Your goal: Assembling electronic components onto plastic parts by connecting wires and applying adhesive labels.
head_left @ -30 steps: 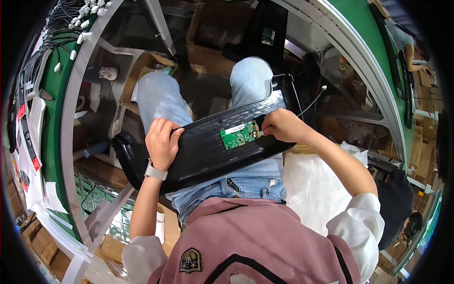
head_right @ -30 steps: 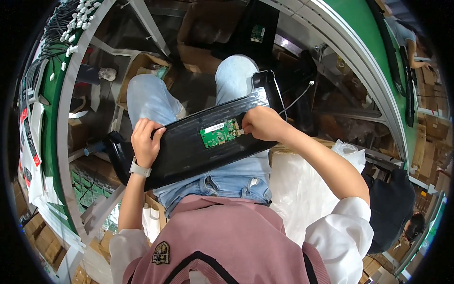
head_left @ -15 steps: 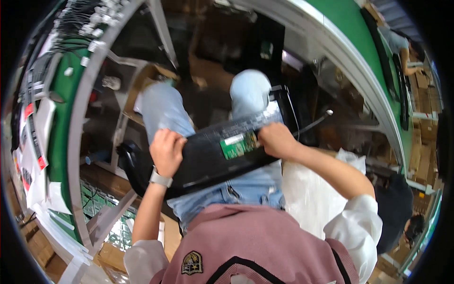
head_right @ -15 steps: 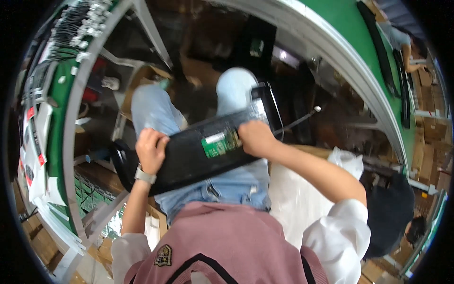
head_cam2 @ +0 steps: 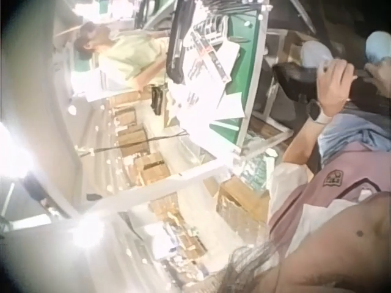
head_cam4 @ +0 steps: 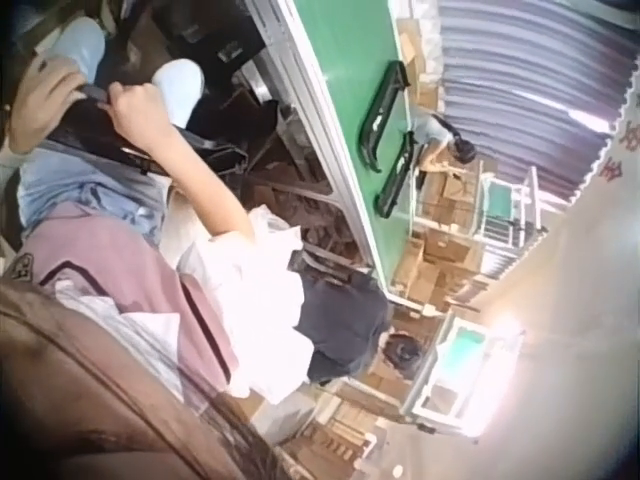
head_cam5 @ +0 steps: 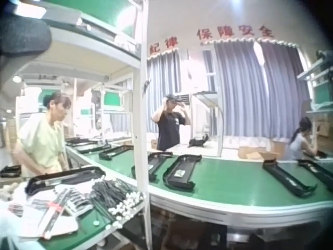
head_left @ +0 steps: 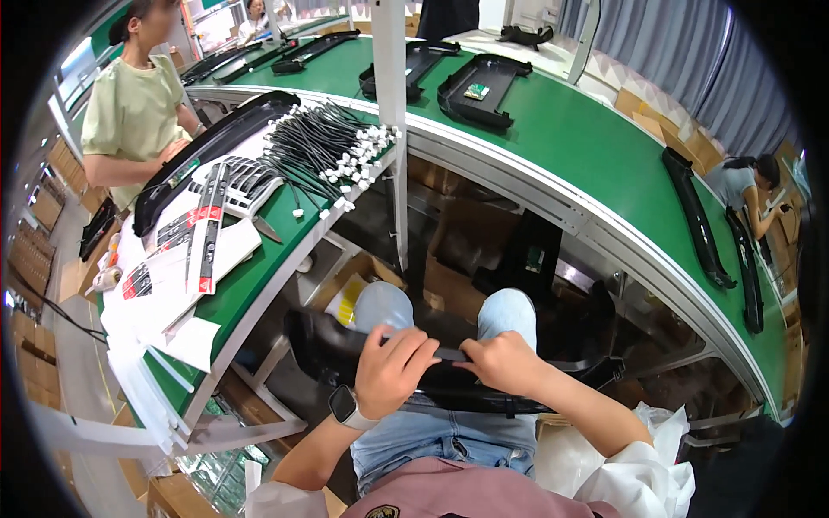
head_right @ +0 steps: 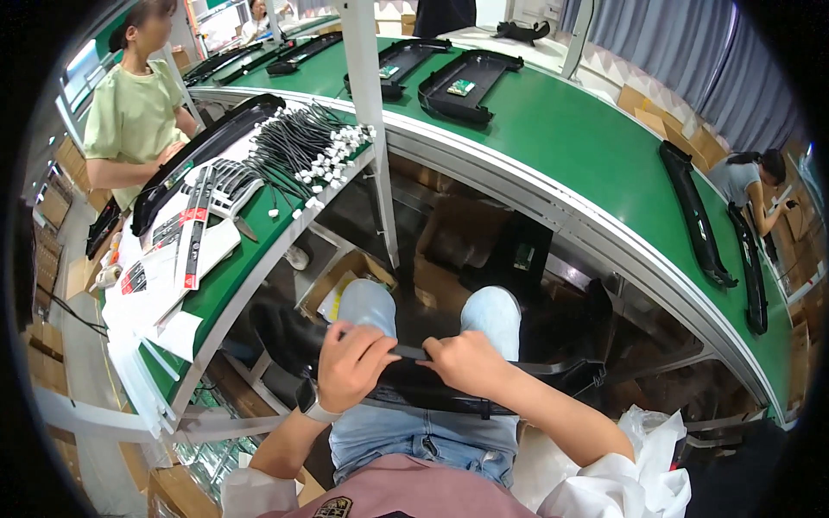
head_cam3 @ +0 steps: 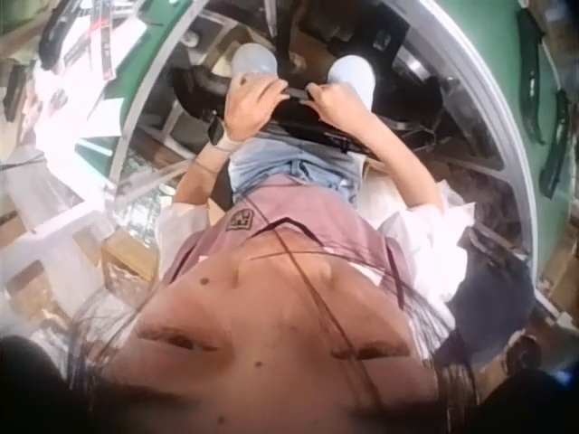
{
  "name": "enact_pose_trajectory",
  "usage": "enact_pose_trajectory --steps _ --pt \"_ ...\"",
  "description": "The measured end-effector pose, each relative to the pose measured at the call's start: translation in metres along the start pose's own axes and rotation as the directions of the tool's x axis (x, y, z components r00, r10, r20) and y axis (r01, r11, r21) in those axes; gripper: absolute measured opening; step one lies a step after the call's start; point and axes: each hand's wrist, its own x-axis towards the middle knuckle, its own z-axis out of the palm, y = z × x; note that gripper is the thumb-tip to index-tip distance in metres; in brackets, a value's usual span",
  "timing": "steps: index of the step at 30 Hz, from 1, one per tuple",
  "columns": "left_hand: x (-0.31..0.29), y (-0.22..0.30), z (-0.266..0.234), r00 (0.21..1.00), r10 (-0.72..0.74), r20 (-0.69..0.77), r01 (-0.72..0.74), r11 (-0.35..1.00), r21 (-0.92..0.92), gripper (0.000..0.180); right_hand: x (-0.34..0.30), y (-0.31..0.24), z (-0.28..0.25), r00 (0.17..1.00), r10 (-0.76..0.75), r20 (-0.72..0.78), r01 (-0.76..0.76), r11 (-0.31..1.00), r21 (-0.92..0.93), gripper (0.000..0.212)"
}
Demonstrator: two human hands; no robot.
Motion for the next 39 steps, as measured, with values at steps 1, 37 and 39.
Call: enact_pose_trajectory --steps 1,37,39 --pt "0.008 0.007 -0.009 0.999 0.015 -0.043 -0.011 0.996 0.084 0.031 -0.002 0.002 -0.006 0.991 0.003 -0.134 -0.002 1.000 0.009 0.024" --pt "-0.171 -0.001 0.001 0.906 -0.104 0.409 0.130 0.991 -0.036 0.043 0.307 0.215 -0.112 0.730 -0.005 -0.683 -0.486 0.699 -0.524 0.052" --pt "-0.165 0.002 -0.006 0.883 -0.168 0.439 0.201 0.979 -0.031 0.046 0.336 0.248 -0.104 0.728 0.016 -0.686 -0.475 0.733 -0.487 0.055"
